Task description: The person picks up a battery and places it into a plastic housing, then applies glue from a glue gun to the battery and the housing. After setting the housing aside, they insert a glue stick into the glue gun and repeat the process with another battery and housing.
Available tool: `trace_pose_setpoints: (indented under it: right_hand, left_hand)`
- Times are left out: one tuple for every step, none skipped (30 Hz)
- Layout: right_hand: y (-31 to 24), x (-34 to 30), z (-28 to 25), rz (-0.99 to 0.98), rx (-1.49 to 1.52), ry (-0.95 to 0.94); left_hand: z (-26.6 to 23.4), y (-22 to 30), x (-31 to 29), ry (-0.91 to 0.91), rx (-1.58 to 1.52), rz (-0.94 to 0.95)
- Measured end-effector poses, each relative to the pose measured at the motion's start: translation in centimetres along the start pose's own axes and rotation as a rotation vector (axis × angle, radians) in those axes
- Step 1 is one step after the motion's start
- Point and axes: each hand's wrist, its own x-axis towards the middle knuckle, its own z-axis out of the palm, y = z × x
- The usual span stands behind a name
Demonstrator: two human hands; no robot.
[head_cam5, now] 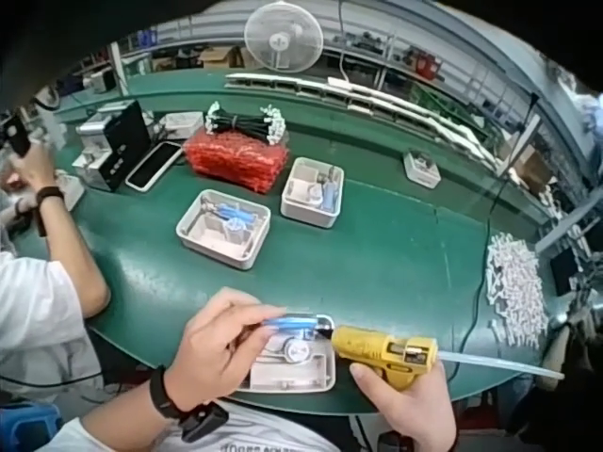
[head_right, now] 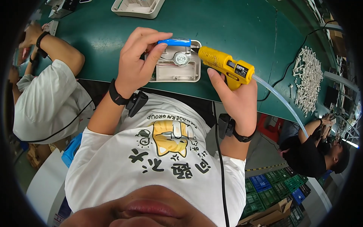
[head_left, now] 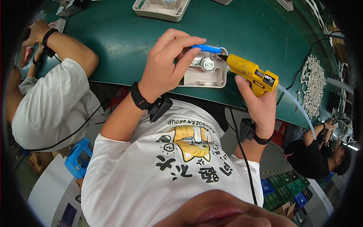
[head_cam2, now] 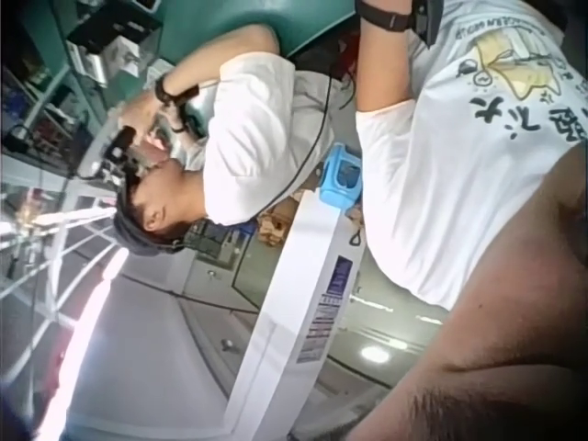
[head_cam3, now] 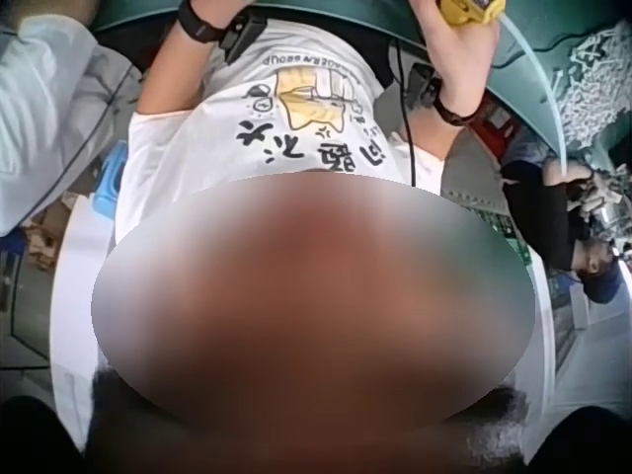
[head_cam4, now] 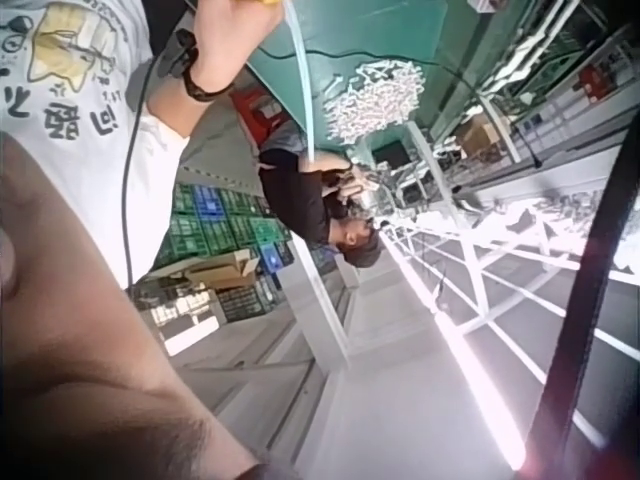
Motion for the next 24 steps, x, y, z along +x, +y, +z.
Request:
trace_pose_setpoints:
  right_hand:
    - [-0.1,0.2,0.1,0.001,-0.014,0.004]
    - [-0.1,0.2,0.1,0.001,-0.028,0.008]
    - [-0.1,0.2,0.0,0.003,-0.029,0.01]
    - [0.1,0.1,-0.1,0.006,-0.051,0.007]
    - [0.2,0.1,-0.2,0.009,-0.074,0.004]
    - [0.2,0.0,-0.3,0.011,-0.096,0.001]
    - [0.2,0.0,-0.3,0.011,-0.096,0.001]
    - [0.1,0.0,-0.4,0.004,-0.103,-0.003]
    - [0.0,-0.1,-0.5,-0.004,-0.11,-0.008]
    - [0.0,-0.2,-0.5,-0.012,-0.118,-0.013]
    - [-0.1,-0.2,-0.6,-0.012,-0.119,-0.013]
    - [-0.1,-0.4,-0.8,0.006,-0.125,-0.022]
    - [-0.1,-0.5,-1.0,0.024,-0.13,-0.031]
    - [-0.1,-0.7,-1.0,0.043,-0.135,-0.04]
    - [-0.1,-0.9,-1.0,0.042,-0.136,-0.041]
    - [0.1,-1.1,-1.0,0.019,-0.064,-0.021]
    - [0.3,-1.3,-0.9,-0.004,0.007,-0.001]
    - [0.4,-1.4,-0.9,-0.027,0.078,0.019]
    - [0.3,-1.2,-0.8,-0.027,0.078,0.02]
    - [0.3,-0.9,-0.6,-0.029,0.063,0.009]
    - [0.2,-0.5,-0.4,-0.032,0.05,-0.004]
    - [0.2,-0.2,-0.4,-0.035,0.037,-0.018]
    - [0.3,0.0,-0.4,-0.035,0.037,-0.018]
    - [0.4,0.1,-0.6,-0.02,0.021,-0.025]
  left_hand:
    - [-0.1,0.0,0.0,-0.011,0.031,-0.008]
    - [-0.2,0.0,0.0,-0.021,0.062,-0.017]
    - [-0.1,0.0,0.0,-0.032,0.093,-0.025]
    - [0.0,0.0,-0.1,-0.033,0.091,-0.025]
    - [0.2,0.0,-0.2,-0.026,0.079,-0.032]
    - [0.4,-0.1,-0.3,-0.02,0.069,-0.037]
    - [0.5,-0.1,-0.3,-0.012,0.058,-0.043]
    - [0.5,-0.1,-0.3,-0.012,0.058,-0.043]
    - [0.4,-0.1,-0.3,-0.023,0.07,-0.037]
    - [0.3,-0.1,-0.3,-0.033,0.082,-0.031]
    - [0.2,-0.1,-0.2,-0.043,0.093,-0.025]
    - [0.0,-0.2,-0.2,-0.042,0.092,-0.025]
    - [-0.2,-0.1,-0.2,-0.074,0.13,0.01]
    - [-0.4,-0.1,-0.2,-0.105,0.169,0.046]
    - [-0.6,0.0,-0.1,-0.137,0.208,0.081]
    - [-0.7,0.2,0.0,-0.136,0.207,0.081]
    - [-0.9,0.5,0.2,-0.107,0.27,0.103]
    - [-1.1,0.7,0.4,-0.078,0.332,0.125]
    - [-1.1,0.8,0.6,-0.049,0.394,0.147]
    - [-1.1,0.7,0.6,-0.05,0.393,0.147]
    - [-1.0,0.4,0.5,-0.054,0.354,0.097]
    - [-0.9,0.1,0.5,-0.059,0.316,0.047]
    - [-0.8,-0.1,0.6,-0.063,0.277,-0.003]
    - [-0.7,-0.1,0.6,-0.063,0.277,-0.003]
